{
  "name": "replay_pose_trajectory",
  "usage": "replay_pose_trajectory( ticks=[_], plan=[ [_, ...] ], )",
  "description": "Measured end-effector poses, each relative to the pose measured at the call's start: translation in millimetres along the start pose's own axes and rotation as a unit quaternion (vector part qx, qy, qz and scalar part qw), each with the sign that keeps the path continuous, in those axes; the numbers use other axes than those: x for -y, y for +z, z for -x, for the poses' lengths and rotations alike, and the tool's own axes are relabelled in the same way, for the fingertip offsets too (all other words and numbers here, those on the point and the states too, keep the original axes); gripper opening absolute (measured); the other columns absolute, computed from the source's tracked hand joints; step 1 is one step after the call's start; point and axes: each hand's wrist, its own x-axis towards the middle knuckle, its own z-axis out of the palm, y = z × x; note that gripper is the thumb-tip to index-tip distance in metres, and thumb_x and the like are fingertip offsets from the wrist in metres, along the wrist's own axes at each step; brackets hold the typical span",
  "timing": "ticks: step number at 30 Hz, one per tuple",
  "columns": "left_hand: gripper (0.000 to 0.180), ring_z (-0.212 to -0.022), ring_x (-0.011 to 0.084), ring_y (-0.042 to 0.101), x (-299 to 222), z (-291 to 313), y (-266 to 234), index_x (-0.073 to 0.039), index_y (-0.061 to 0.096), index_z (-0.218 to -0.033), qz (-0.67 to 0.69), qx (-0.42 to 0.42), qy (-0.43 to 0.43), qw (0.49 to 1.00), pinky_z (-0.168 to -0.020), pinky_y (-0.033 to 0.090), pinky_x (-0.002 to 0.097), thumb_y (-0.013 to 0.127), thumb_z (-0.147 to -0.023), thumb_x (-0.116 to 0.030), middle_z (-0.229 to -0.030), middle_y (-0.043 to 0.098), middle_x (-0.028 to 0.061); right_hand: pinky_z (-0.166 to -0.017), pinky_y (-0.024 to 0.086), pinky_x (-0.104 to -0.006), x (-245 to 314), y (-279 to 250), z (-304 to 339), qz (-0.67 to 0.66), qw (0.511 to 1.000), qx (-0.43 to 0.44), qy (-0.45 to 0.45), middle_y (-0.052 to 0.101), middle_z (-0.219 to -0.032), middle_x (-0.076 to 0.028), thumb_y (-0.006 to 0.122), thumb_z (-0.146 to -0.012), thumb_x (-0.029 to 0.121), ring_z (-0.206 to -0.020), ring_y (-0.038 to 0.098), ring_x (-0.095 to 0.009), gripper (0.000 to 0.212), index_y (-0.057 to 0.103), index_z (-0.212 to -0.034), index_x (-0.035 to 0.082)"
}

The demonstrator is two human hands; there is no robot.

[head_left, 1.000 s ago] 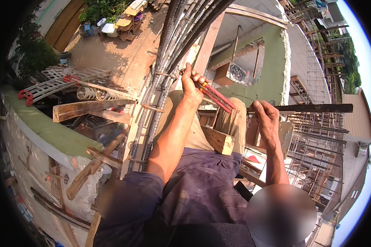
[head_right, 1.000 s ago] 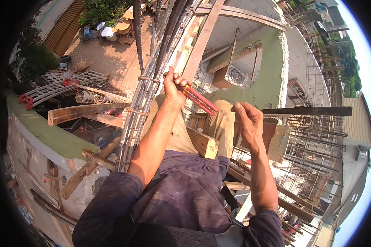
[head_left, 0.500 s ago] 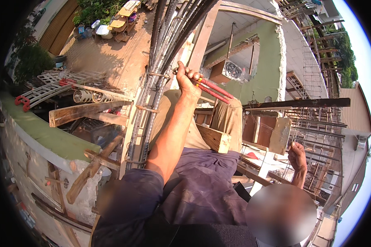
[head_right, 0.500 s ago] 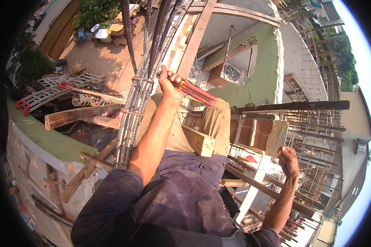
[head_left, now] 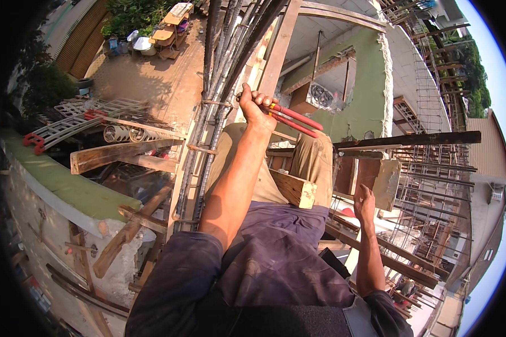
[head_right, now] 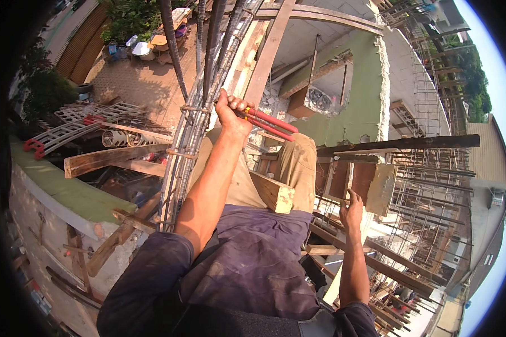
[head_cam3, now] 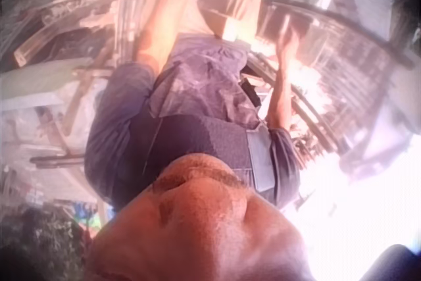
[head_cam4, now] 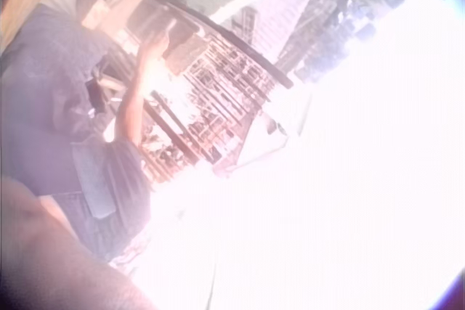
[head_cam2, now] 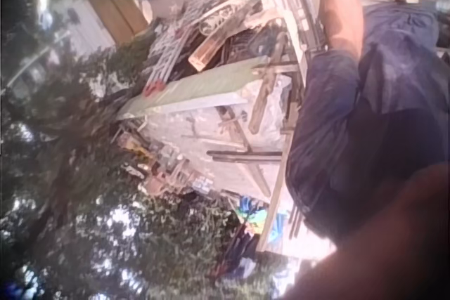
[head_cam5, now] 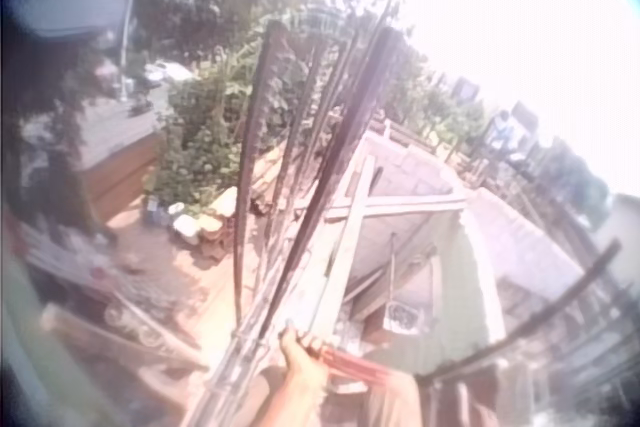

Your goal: The person ties short lengths of wire around rebar intersections using pliers to twist and snip the excess.

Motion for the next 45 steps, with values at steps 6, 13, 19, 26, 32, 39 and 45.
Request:
replay_pose_trajectory(
  ticks=[6, 13, 19, 26, 32, 39, 45],
  plan=[
    [0.045, -0.046, 0.0117, 0.038, -7.2, -1.7, -4.7, -0.019, 0.041, -0.07, 0.004, 0.002, 0.0, 1.0, -0.059, 0.043, 0.0357, 0.052, -0.1, -0.051, -0.052, 0.036, -0.0079, -0.11, 0.035, -0.0471, 237.6, -58.7, -51.4, -0.124, 0.97, -0.064, -0.199, 0.049, -0.14, -0.02, 0.071, -0.087, 0.034, -0.131, 0.045, -0.038, 0.068, 0.045, -0.143, 0.006],
    [0.044, -0.045, 0.011, 0.039, -1.2, 5.4, 3.1, -0.02, 0.042, -0.07, -0.017, -0.014, -0.029, 0.999, -0.057, 0.044, 0.0348, 0.055, -0.098, -0.051, -0.053, 0.037, -0.0083, -0.096, 0.044, -0.0433, 231.2, -15.4, -73.8, -0.259, 0.944, 0.153, -0.133, 0.066, -0.109, -0.018, 0.067, -0.094, 0.03, -0.11, 0.059, -0.032, 0.039, 0.062, -0.119, 0.001],
    [0.045, -0.045, 0.0091, 0.039, -17.9, 13.5, -8.1, -0.021, 0.042, -0.068, -0.055, 0.01, -0.046, 0.997, -0.061, 0.042, 0.0324, 0.061, -0.095, -0.051, -0.051, 0.035, -0.01, -0.048, 0.027, -0.0217, 216.3, -46.9, -84.0, -0.526, 0.827, 0.198, -0.004, 0.044, -0.062, 0.007, 0.07, -0.094, 0.03, -0.052, 0.033, -0.003, 0.029, 0.065, -0.086, 0.003],
    [0.049, -0.051, 0.0081, 0.045, -13.1, 13.7, -14.8, -0.02, 0.043, -0.073, -0.079, 0.016, -0.063, 0.995, -0.062, 0.047, 0.031, 0.066, -0.088, -0.06, -0.055, 0.037, -0.0092, -0.091, 0.049, -0.0421, 213.7, -16.7, -97.3, -0.135, 0.957, 0.228, -0.123, 0.07, -0.1, -0.018, 0.064, -0.093, 0.032, -0.099, 0.067, -0.034, 0.035, 0.072, -0.109, 0.002],
    [0.054, -0.055, 0.009, 0.045, -9.9, 13.3, -16.5, -0.019, 0.041, -0.075, -0.072, -0.002, -0.045, 0.996, -0.059, 0.047, 0.029, 0.067, -0.084, -0.065, -0.06, 0.04, -0.0067, -0.094, 0.049, -0.0445, 312.2, -53.0, -95.7, -0.181, 0.937, 0.196, -0.227, 0.06, -0.124, -0.019, 0.067, -0.09, 0.035, -0.107, 0.062, -0.038, 0.059, 0.049, -0.138, 0.005],
    [0.044, -0.068, 0.0128, 0.054, -13.3, 18.4, -26.1, -0.018, 0.049, -0.08, -0.062, 0.062, -0.029, 0.996, -0.072, 0.051, 0.0329, 0.062, -0.09, -0.058, -0.07, 0.051, -0.0042, -0.071, 0.049, -0.0352, 324.6, -32.4, -119.5, -0.211, 0.886, 0.4, -0.101, 0.062, -0.088, -0.007, 0.072, -0.085, 0.015, -0.082, 0.062, -0.018, 0.03, 0.058, -0.108, 0.001],
    [0.045, -0.09, 0.0139, 0.058, -5.3, 15.1, -49.2, -0.016, 0.053, -0.095, -0.11, 0.099, 0.022, 0.989, -0.084, 0.047, 0.033, 0.059, -0.092, -0.06, -0.088, 0.058, -0.0006, -0.069, 0.052, -0.0282, 300.1, -5.2, -127.5, -0.363, 0.83, 0.41, -0.107, 0.065, -0.09, -0.006, 0.07, -0.087, 0.012, -0.083, 0.064, -0.012, 0.033, 0.059, -0.116, 0.002]
  ],
)
